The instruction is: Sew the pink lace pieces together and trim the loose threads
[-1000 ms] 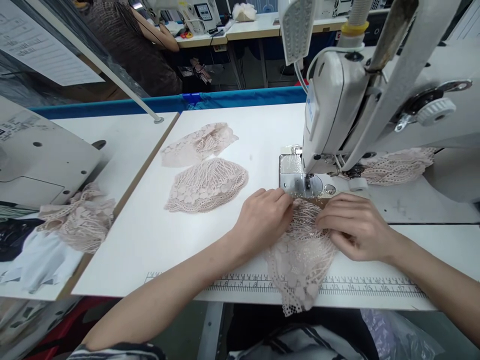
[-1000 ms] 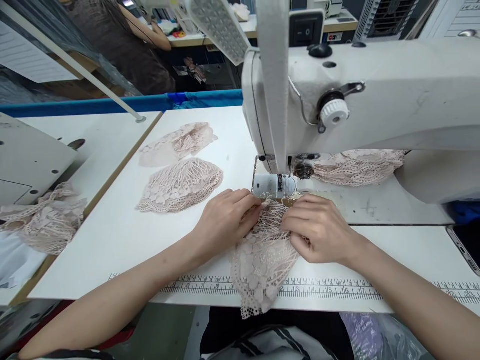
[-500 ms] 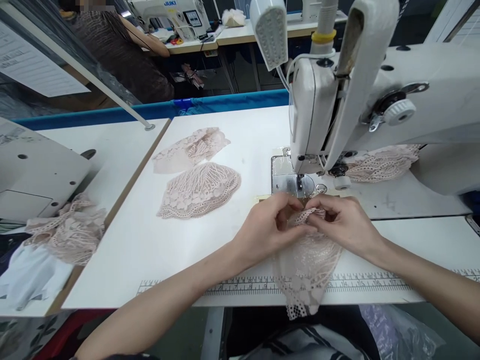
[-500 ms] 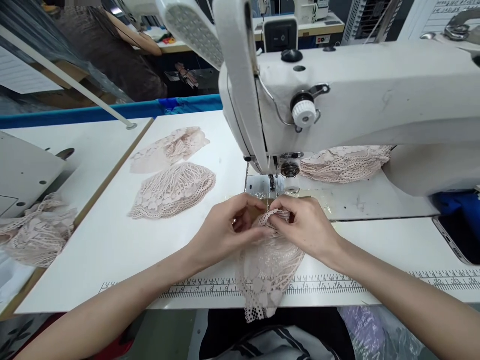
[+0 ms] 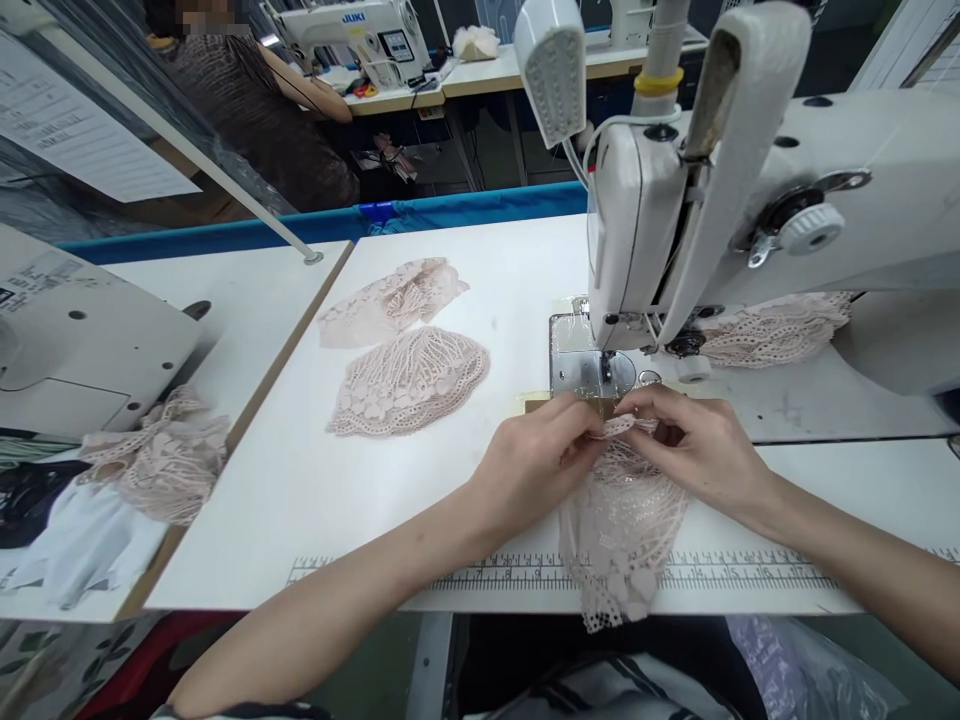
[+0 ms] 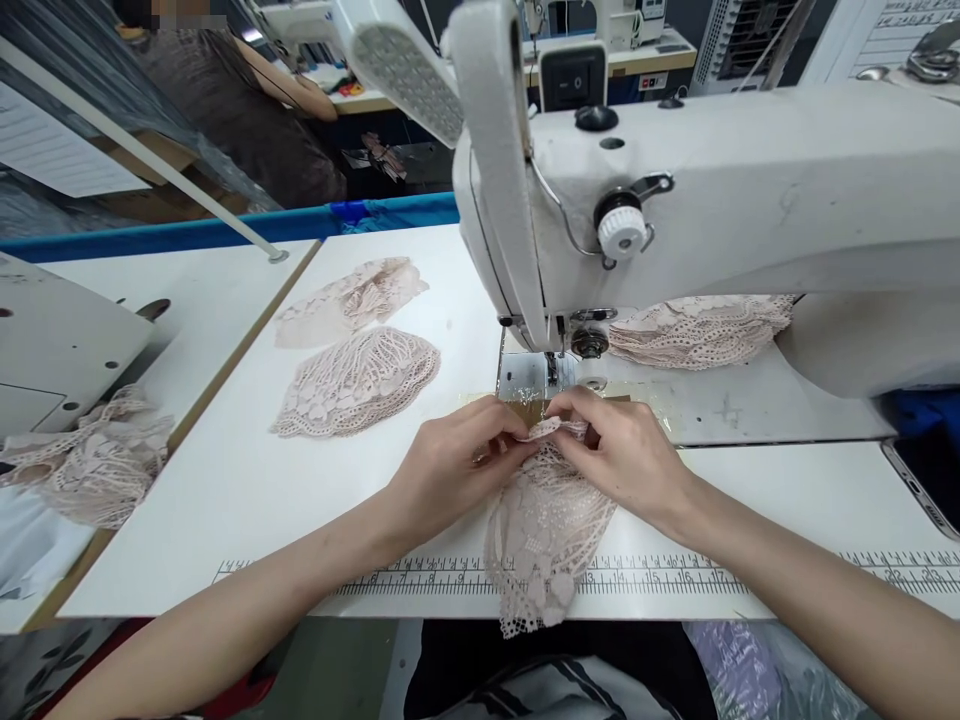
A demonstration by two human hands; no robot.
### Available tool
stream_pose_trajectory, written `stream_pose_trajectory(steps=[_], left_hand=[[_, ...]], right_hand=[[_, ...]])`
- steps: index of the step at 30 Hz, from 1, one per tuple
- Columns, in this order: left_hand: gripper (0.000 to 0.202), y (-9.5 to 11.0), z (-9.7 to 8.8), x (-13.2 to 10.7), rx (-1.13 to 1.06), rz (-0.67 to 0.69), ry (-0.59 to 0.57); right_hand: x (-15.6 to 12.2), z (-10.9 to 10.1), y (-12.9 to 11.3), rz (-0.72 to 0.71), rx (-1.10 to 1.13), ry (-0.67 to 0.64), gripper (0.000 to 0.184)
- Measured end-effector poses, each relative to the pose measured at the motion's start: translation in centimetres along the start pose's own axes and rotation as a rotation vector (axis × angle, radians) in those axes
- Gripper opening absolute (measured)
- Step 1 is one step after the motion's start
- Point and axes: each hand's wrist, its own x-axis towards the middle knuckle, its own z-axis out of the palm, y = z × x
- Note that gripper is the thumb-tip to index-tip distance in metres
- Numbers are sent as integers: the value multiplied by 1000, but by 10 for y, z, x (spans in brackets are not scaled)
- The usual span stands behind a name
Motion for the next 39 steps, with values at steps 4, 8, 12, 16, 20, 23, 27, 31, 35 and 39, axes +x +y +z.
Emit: stream_pose_trajectory(steps=[4,8,12,16,20,23,27,31,35,39], left_hand=[[12,-5,7,-3,269,230,99],[16,-7,7,-2,302,271,159],[15,-7,6,-1,246,251,174],[14,-8,7,-2,188,232,171],[13,-9,7,-2,168,232,169],[12,-10,7,-2,163,237,176],[13,-10,7,-1,169,245,182],[13,-10,6,-1,175,244,187],[13,-10,6,-1,175,245,184],[15,-9,6,0,171,239,187]], right_hand=[[-2,1,0,-78,-14,18,17],[-5,1,3,-174,-21,57,17],[-5,1,4,-270,-56,73,20],[-4,-1,1,-352,-85,93,17],[-3,-1,-1,-364,-70,88,15],[-3,-1,0,-325,-29,89,17],[-5,1,3,-290,-8,74,18],[-6,1,3,-289,5,74,15],[-6,2,2,-281,20,91,16],[-6,1,1,-281,31,74,15]])
